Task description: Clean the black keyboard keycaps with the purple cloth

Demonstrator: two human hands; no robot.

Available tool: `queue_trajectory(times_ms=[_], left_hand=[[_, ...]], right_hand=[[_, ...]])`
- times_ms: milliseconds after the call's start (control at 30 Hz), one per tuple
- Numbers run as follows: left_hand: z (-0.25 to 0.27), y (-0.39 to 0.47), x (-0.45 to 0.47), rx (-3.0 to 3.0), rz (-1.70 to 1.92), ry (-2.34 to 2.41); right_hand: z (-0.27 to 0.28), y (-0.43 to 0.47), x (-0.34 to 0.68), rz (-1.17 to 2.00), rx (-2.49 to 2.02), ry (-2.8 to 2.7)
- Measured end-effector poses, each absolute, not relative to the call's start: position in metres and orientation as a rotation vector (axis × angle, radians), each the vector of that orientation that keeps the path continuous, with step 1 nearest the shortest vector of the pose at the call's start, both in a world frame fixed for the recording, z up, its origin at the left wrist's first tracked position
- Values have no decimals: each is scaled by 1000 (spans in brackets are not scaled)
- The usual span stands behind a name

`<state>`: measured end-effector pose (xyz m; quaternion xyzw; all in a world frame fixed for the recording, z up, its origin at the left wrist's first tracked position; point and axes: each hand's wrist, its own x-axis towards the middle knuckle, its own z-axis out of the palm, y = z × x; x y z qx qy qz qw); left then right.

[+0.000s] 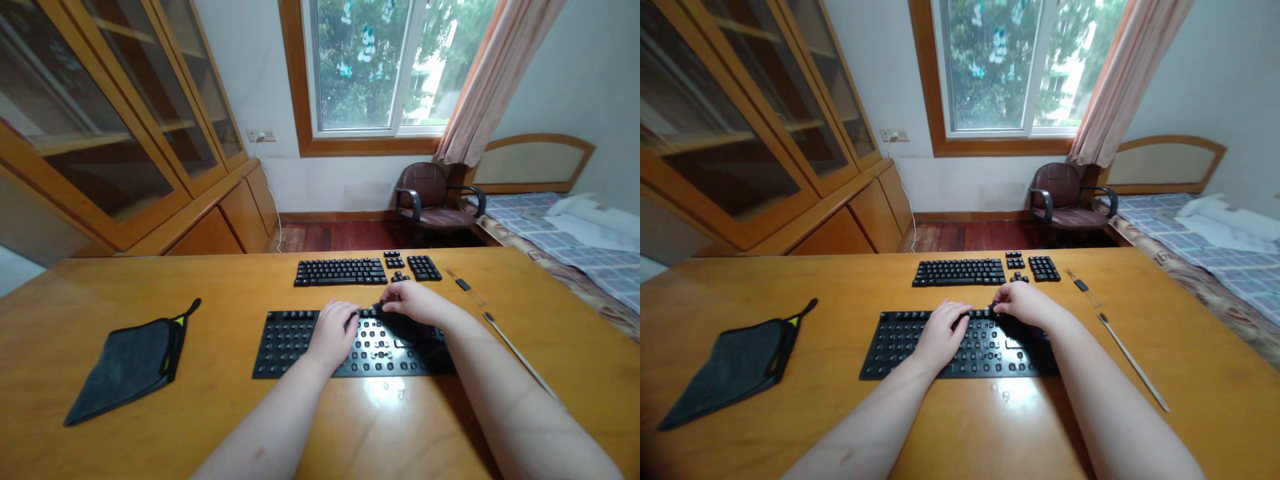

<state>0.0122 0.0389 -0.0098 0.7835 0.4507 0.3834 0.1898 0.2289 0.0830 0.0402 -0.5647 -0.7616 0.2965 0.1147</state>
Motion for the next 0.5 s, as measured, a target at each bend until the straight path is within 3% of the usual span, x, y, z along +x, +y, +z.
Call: queue_trajectory(times_ms=[500], left_hand=[[-10,40,11,2111,1119,1272]], right_hand=[[22,87,225,940,-1738,-2257]])
